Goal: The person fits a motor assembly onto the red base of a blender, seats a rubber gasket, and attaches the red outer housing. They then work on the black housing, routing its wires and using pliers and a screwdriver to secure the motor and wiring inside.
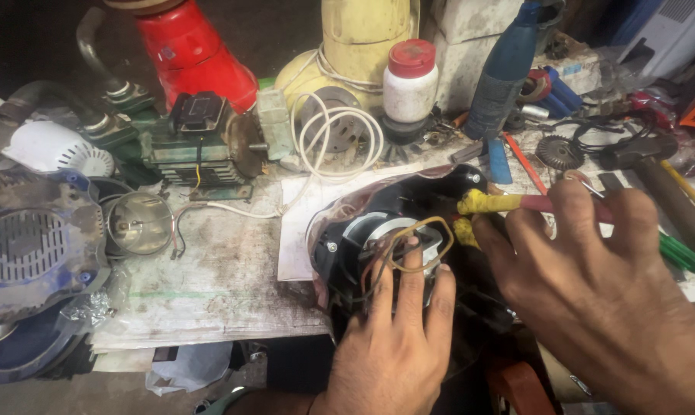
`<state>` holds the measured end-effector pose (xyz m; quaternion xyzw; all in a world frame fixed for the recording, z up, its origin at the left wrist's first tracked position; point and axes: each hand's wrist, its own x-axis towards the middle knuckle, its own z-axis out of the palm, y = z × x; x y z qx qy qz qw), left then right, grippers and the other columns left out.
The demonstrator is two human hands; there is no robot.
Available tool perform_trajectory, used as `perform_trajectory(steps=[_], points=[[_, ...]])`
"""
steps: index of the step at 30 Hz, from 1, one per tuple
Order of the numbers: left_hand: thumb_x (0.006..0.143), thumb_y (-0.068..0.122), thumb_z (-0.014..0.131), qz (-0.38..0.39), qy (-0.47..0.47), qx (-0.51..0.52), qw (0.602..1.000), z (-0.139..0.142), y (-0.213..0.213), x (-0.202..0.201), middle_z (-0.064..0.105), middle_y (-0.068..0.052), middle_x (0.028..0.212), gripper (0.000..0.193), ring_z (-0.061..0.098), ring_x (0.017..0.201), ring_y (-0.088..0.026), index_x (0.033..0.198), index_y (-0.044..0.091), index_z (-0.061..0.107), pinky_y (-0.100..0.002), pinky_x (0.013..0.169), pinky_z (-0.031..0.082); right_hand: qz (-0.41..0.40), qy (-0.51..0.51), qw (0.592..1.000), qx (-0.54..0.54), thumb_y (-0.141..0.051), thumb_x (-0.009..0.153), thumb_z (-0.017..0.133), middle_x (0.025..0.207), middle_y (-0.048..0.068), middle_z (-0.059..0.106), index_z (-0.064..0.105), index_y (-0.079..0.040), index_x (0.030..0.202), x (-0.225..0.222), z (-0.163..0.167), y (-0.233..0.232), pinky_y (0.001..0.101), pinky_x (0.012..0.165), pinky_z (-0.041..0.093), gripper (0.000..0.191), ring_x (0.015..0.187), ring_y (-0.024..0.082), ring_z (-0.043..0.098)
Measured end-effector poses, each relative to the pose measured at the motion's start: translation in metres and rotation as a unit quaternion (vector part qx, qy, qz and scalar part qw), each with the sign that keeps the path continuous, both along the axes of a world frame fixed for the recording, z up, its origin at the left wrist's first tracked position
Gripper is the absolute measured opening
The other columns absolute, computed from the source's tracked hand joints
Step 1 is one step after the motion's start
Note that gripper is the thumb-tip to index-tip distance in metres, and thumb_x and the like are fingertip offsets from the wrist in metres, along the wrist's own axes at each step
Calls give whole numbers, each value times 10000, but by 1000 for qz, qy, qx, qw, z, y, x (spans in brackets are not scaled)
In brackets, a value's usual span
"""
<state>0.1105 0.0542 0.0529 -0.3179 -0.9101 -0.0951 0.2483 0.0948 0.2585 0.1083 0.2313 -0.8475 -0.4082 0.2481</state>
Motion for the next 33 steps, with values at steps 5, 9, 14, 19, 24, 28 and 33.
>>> perform_trajectory(steps=[5, 9, 14, 19, 24, 28, 33], points=[[910, 192, 604, 17, 59, 12, 998, -7, 3, -1, 536, -334, 1411, 439, 573, 1271, -519, 1299, -11, 625, -479, 786, 630, -13, 7, 1000, 16, -441, 797, 601, 1158, 67, 646, 691, -252, 1352, 1, 1, -3, 523, 901, 396, 593, 1231, 342, 541], [915, 193, 600, 20, 74, 13, 997, -11, 4, 0, 552, -341, 1395, 423, 585, 1258, -514, 1283, -13, 635, -480, 807, 628, -17, 2, 1000, -11, -404, 810, 612, 1156, 60, 647, 706, -248, 1330, 1, 3, -7, 519, 911, 409, 550, 1230, 341, 542], [912, 204, 597, 22, 74, 4, 997, -13, 5, 1, 564, -319, 1394, 436, 597, 1242, -511, 1291, -7, 643, -476, 773, 628, 20, 13, 998, -65, -364, 818, 622, 1126, 56, 652, 725, -272, 1338, 1, 9, -12, 541, 940, 457, 537, 1188, 331, 547], [912, 207, 600, 21, 60, 12, 998, -11, 5, 2, 561, -314, 1398, 433, 597, 1248, -501, 1293, 5, 637, -489, 779, 627, 20, 24, 996, -85, -372, 823, 631, 1097, 37, 650, 738, -260, 1299, 3, 7, -13, 540, 924, 461, 501, 1166, 313, 543], [891, 196, 597, 14, 57, 21, 998, -8, 5, 3, 557, -335, 1398, 450, 593, 1229, -500, 1292, -7, 636, -473, 722, 598, 14, 24, 996, -80, -374, 830, 639, 1108, 40, 654, 738, -266, 1314, 7, 8, -6, 539, 931, 458, 506, 1184, 311, 541], [922, 204, 604, 14, 69, 25, 997, -9, 6, 1, 570, -324, 1364, 414, 599, 1238, -505, 1276, -9, 643, -513, 912, 615, -8, 25, 998, -59, -389, 812, 632, 1117, 17, 654, 728, -281, 1343, 5, 6, -7, 537, 941, 455, 550, 1188, 297, 537], [928, 195, 614, 15, 64, 23, 998, -10, 6, 1, 588, -332, 1364, 390, 609, 1229, -506, 1259, -8, 657, -509, 890, 584, 4, 27, 996, -88, -380, 835, 631, 1135, 29, 656, 736, -259, 1315, 5, 4, -9, 548, 954, 448, 506, 1223, 306, 529]])
